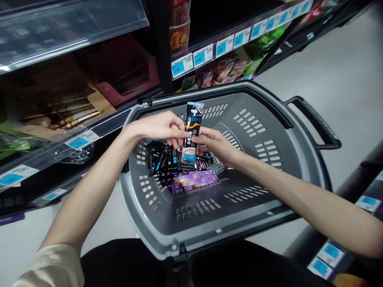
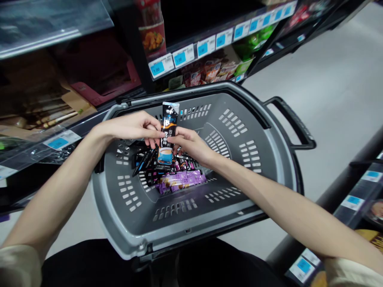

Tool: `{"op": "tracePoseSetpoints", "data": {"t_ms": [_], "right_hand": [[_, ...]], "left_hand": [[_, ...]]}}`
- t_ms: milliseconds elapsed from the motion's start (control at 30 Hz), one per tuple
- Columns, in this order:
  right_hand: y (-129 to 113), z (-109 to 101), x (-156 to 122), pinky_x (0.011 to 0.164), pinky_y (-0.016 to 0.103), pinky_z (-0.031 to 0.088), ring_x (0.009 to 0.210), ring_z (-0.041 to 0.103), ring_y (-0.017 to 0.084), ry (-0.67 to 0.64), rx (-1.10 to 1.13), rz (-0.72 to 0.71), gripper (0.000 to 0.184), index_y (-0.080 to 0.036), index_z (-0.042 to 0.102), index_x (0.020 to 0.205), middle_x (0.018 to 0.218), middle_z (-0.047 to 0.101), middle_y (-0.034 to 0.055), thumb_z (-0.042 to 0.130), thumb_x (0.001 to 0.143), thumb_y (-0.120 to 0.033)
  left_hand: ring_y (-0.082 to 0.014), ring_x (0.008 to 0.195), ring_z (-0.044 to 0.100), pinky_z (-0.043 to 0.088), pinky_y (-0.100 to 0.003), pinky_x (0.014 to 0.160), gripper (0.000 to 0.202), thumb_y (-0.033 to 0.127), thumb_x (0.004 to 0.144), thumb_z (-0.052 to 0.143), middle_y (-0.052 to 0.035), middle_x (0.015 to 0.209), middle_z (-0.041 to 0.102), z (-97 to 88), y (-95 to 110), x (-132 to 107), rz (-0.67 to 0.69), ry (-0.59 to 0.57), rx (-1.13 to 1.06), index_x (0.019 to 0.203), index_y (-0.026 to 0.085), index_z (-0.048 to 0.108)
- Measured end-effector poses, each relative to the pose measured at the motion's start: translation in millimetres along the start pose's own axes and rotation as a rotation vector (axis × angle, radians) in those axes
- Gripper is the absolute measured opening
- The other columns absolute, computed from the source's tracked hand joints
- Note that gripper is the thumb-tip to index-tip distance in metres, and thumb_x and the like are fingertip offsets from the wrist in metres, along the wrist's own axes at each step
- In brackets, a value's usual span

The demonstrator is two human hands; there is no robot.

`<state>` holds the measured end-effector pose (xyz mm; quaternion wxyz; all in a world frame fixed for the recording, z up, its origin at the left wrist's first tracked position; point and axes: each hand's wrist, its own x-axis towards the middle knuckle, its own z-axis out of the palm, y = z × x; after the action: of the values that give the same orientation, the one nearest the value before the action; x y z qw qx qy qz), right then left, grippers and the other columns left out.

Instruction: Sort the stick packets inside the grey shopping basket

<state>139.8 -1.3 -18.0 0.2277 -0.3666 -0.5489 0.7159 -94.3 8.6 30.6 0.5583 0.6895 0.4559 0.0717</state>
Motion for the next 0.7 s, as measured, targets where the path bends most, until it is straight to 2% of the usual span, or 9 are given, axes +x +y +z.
{"op": "tracePoseSetpoints", "data": {"t_ms": [233, 467, 600, 700], "right_hand": [[0.9, 0.3, -0.3, 0.060, 0.027, 0.044, 0.066, 0.059, 0.012, 0.004, -0.001, 0.020, 0.018, -0.020, 0.069, 0.085, 0.080, 0.067, -0.0014, 0.078, 0.083, -0.036], [2.5, -2.3, -1.6, 0.059, 0.029, 0.042, 0.061, 0.056, 0.013, -0.014, -0.053, 0.012, 0.035, -0.018, 0.069, 0.079, 0.067, 0.066, -0.0007, 0.089, 0.073, -0.046], [1.0, -2.7, -2.0, 0.058, 0.029, 0.042, 0.061, 0.056, 0.013, -0.011, -0.073, 0.028, 0.041, -0.018, 0.068, 0.076, 0.068, 0.067, 0.0003, 0.091, 0.071, -0.052], [-0.7, -2.7, -2.3, 0.059, 0.029, 0.043, 0.061, 0.056, 0.013, -0.012, -0.087, -0.019, 0.044, -0.018, 0.066, 0.073, 0.067, 0.067, 0.0003, 0.091, 0.072, -0.054]], "left_hand": [[-0.0158, 0.075, 0.075, 0.054, -0.025, 0.077, 0.036, 0.050, 0.086, 0.073, -0.0058, 0.078, 0.079, -0.5, -4.4, 0.8, 0.003, -0.051, -0.013, 0.091, 0.015, 0.074], [-0.0159, 0.073, 0.075, 0.055, -0.026, 0.075, 0.033, 0.047, 0.088, 0.072, -0.0062, 0.074, 0.077, 0.1, -5.2, 0.9, 0.013, -0.029, 0.000, 0.092, 0.014, 0.074], [-0.0159, 0.077, 0.075, 0.055, -0.025, 0.076, 0.032, 0.045, 0.088, 0.072, -0.0064, 0.076, 0.077, 0.1, -2.6, 0.3, 0.013, -0.053, 0.003, 0.093, 0.013, 0.074], [-0.0167, 0.080, 0.076, 0.056, -0.026, 0.078, 0.033, 0.045, 0.088, 0.072, -0.0073, 0.080, 0.078, -0.2, -1.6, 0.0, 0.023, -0.033, -0.007, 0.093, 0.013, 0.075]]}}
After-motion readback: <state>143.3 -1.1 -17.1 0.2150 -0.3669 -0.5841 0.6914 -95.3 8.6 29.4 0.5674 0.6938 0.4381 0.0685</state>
